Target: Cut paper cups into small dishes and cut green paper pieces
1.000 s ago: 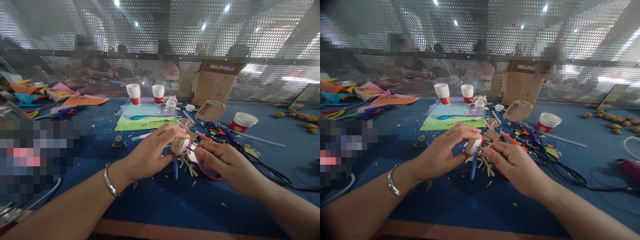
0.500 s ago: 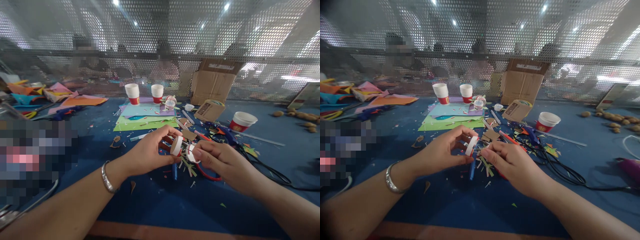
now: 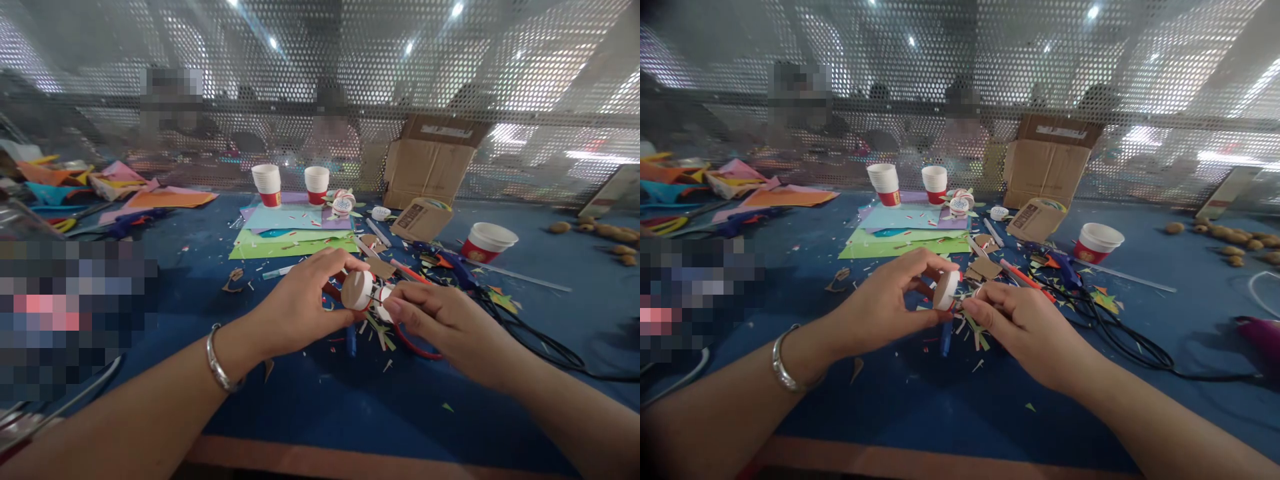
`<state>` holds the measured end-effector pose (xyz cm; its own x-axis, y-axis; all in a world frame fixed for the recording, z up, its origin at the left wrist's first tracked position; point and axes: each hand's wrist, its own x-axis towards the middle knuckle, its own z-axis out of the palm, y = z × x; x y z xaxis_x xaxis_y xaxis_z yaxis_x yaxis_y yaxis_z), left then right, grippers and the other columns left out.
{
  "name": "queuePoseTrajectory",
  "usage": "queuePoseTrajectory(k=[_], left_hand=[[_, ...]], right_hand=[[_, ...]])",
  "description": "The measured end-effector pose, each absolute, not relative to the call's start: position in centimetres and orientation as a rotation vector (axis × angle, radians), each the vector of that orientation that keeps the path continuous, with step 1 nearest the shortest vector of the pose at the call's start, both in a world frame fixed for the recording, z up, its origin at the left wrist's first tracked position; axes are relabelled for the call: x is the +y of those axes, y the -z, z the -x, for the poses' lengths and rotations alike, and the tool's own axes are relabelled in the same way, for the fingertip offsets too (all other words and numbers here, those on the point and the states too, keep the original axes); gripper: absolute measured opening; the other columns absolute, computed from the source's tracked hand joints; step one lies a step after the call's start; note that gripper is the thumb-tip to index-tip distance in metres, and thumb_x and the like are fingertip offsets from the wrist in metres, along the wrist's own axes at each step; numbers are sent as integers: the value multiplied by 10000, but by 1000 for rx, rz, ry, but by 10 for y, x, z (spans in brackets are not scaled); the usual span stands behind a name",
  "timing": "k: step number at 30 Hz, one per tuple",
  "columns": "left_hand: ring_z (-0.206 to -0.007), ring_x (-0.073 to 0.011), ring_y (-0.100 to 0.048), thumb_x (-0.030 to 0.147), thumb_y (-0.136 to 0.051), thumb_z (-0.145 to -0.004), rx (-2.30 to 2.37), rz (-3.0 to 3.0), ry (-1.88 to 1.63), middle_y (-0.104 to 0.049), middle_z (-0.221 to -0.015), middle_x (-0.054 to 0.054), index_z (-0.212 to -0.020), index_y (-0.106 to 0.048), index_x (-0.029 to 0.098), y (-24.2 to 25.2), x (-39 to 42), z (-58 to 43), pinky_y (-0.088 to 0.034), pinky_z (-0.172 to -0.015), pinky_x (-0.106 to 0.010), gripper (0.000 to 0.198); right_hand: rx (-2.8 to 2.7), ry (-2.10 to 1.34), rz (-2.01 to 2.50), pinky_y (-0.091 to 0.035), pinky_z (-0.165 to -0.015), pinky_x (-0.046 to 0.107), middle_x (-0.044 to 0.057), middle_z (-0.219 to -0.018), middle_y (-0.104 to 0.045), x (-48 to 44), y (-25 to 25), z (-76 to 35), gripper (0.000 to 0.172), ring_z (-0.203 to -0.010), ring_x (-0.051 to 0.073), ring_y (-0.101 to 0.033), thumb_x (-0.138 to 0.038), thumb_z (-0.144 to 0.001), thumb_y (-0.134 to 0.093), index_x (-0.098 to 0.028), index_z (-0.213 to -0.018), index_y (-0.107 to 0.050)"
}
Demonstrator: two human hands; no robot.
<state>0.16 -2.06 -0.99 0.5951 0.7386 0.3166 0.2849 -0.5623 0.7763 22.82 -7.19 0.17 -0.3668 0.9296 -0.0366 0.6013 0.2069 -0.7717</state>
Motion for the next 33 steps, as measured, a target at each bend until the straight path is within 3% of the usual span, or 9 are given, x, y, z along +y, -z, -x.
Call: queuePoseTrajectory(k=[8, 16, 24, 33], left_hand=[[-923, -202, -656, 376, -804, -779, 838, -2090, -804, -636, -1120, -64, -1167, -613, 242, 5, -23, 0, -565, -731, -305, 452], [-943, -183, -656, 336, -819, -765, 794, -2052, -767, -630, -1141, -52, -1192, -586, 238, 6, -23, -1, -585, -785, -315, 496], [-1005, -179, -616, 324, -778, -812, 752, -2090, -779, -607, -1181, -47, -1242, -586, 246, 2, -25, 0, -550, -805, -280, 477], [-894, -139, -632, 317, -709, -891, 599, -1361, -580, -639, -1026, -47, -1191, -598, 186, -1, -15, 4, -554, -715, -223, 346]], right_hand=[[-2042, -1001, 1424, -289, -550, 257, -36, -676, -427, -70, -2, -231, 457, -611, 111, -383, -566, -1005, -420, -186, -796, -566], [-2010, -1052, 1371, -252, -498, 251, -44, -662, -384, -71, 0, -231, 461, -570, 100, -326, -575, -997, -432, -182, -805, -578], [-1966, -1037, 1316, -232, -477, 242, -55, -645, -320, -70, -1, -233, 482, -551, 93, -282, -577, -1001, -426, -202, -699, -446], [-2040, -568, 1400, -349, -542, 229, -34, -661, -547, -71, -5, -240, 357, -584, 104, -446, -501, -992, -504, -197, -828, -594]])
